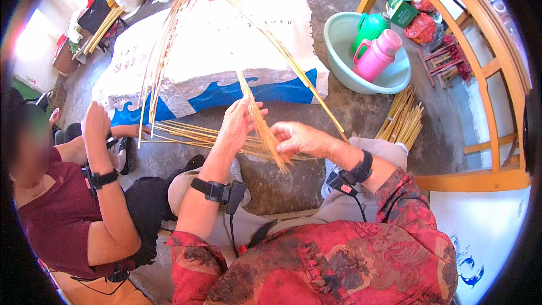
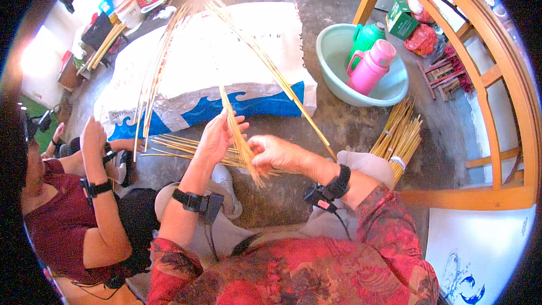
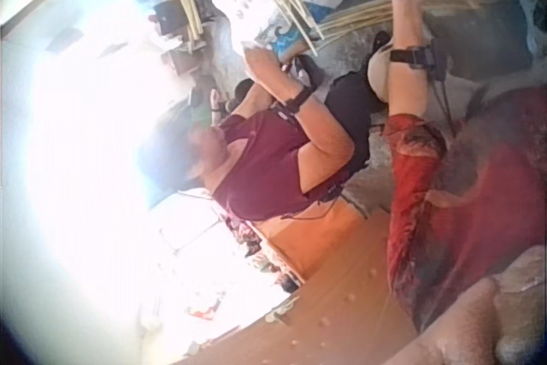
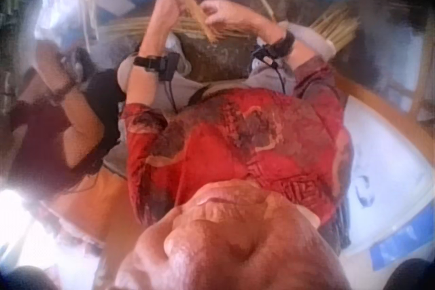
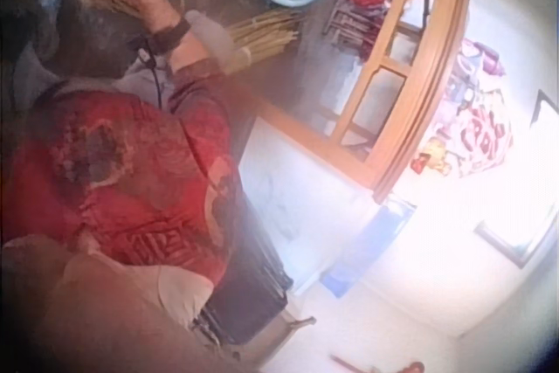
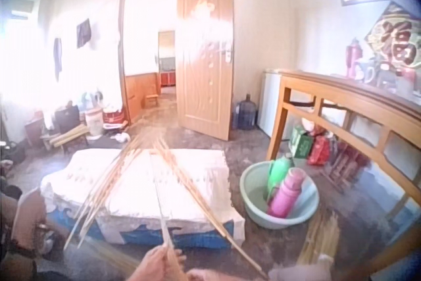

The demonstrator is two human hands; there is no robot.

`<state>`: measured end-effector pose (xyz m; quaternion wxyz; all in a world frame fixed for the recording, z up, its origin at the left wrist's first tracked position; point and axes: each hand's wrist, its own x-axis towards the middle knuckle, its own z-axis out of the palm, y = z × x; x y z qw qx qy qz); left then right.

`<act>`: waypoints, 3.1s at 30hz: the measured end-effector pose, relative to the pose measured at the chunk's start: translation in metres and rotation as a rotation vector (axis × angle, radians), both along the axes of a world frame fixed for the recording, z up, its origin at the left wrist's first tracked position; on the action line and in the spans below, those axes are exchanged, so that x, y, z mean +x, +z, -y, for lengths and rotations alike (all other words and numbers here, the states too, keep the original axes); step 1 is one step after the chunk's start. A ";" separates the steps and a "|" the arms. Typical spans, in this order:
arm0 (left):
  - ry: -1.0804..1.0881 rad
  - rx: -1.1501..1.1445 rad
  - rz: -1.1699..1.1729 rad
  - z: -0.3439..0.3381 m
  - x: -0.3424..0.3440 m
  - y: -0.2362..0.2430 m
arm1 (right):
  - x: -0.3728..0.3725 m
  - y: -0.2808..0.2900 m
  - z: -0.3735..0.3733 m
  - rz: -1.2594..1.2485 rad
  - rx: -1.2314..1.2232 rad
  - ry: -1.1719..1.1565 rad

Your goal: The person weaves thin bamboo strips together by hand, interlacing several strips to build a structured frame.

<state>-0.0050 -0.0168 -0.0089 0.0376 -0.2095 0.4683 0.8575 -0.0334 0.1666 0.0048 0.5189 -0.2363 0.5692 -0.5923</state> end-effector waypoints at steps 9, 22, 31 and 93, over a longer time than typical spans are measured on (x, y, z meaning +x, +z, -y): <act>0.181 0.130 -0.058 -0.011 -0.012 0.009 | -0.011 0.001 -0.007 -0.074 0.046 0.058; 0.173 -0.164 -0.140 -0.021 -0.009 0.018 | -0.035 0.011 -0.009 -0.395 0.058 -0.191; -0.041 -1.016 -0.349 -0.027 -0.005 0.005 | -0.057 0.054 -0.009 -0.287 -0.398 -0.721; 0.407 0.463 -0.247 0.005 -0.108 0.018 | 0.065 0.140 -0.231 -1.247 1.071 -0.411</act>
